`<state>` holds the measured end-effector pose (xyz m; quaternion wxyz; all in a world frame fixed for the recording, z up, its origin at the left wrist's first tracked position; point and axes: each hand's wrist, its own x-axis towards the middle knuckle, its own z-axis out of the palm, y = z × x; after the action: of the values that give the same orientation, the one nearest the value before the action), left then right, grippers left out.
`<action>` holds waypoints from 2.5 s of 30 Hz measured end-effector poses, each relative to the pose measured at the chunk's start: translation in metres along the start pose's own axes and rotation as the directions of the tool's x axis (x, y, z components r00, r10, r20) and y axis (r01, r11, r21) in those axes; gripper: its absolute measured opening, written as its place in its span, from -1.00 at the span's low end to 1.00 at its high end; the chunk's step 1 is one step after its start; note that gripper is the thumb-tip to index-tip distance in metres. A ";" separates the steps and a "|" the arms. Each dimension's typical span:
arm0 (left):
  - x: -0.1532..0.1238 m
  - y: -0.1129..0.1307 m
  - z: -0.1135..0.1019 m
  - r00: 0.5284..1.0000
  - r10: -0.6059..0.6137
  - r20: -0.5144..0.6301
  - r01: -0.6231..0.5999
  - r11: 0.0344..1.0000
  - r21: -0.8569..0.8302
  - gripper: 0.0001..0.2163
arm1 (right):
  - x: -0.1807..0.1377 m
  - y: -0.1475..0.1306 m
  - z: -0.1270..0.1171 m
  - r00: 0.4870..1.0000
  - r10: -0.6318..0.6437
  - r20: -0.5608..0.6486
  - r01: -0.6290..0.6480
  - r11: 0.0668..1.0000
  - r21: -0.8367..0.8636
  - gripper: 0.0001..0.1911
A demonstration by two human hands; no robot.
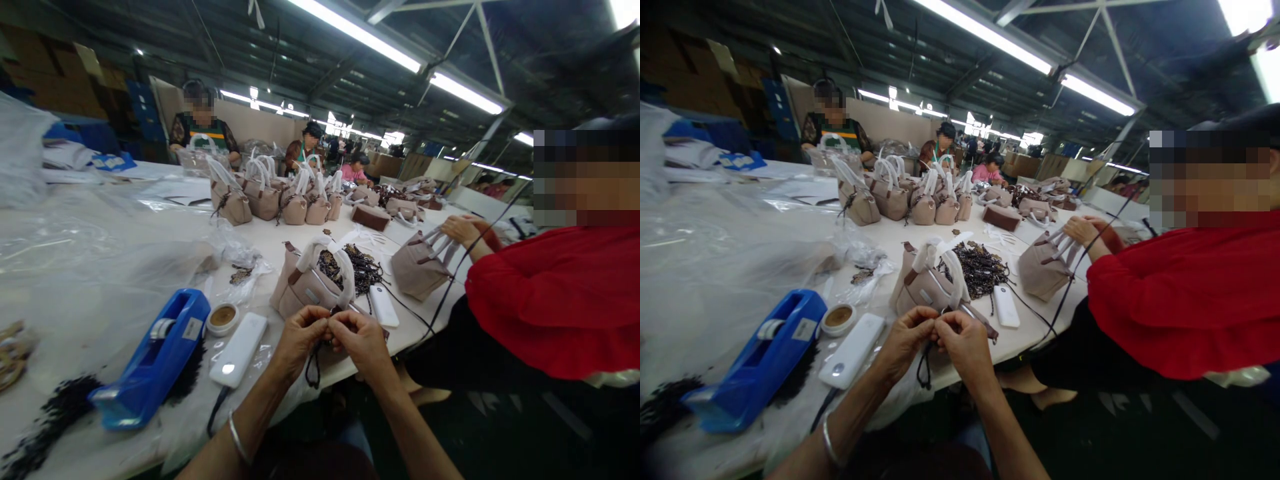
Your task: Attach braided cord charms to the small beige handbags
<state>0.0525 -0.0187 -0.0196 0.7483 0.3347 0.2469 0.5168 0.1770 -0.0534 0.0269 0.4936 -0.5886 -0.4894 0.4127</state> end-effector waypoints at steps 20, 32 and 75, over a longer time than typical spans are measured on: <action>0.007 0.003 0.003 0.993 -0.096 0.068 0.106 0.981 -0.163 -0.63 | 0.002 0.011 -0.010 0.993 -0.121 -0.017 0.118 0.985 -0.126 -0.78; 0.011 -0.004 0.004 0.998 0.064 0.001 -0.064 0.998 0.018 -0.64 | 0.002 0.010 -0.008 0.997 -0.073 -0.008 0.071 0.991 -0.117 -0.78; 0.009 -0.003 -0.002 0.997 -0.081 0.008 0.081 0.982 -0.169 -0.62 | -0.003 0.006 -0.003 0.831 -0.555 0.027 0.454 0.651 -0.608 -0.88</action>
<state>0.0555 -0.0104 -0.0233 0.7945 0.2602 0.2152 0.5048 0.1802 -0.0573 0.0212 0.4184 -0.5831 -0.6954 0.0361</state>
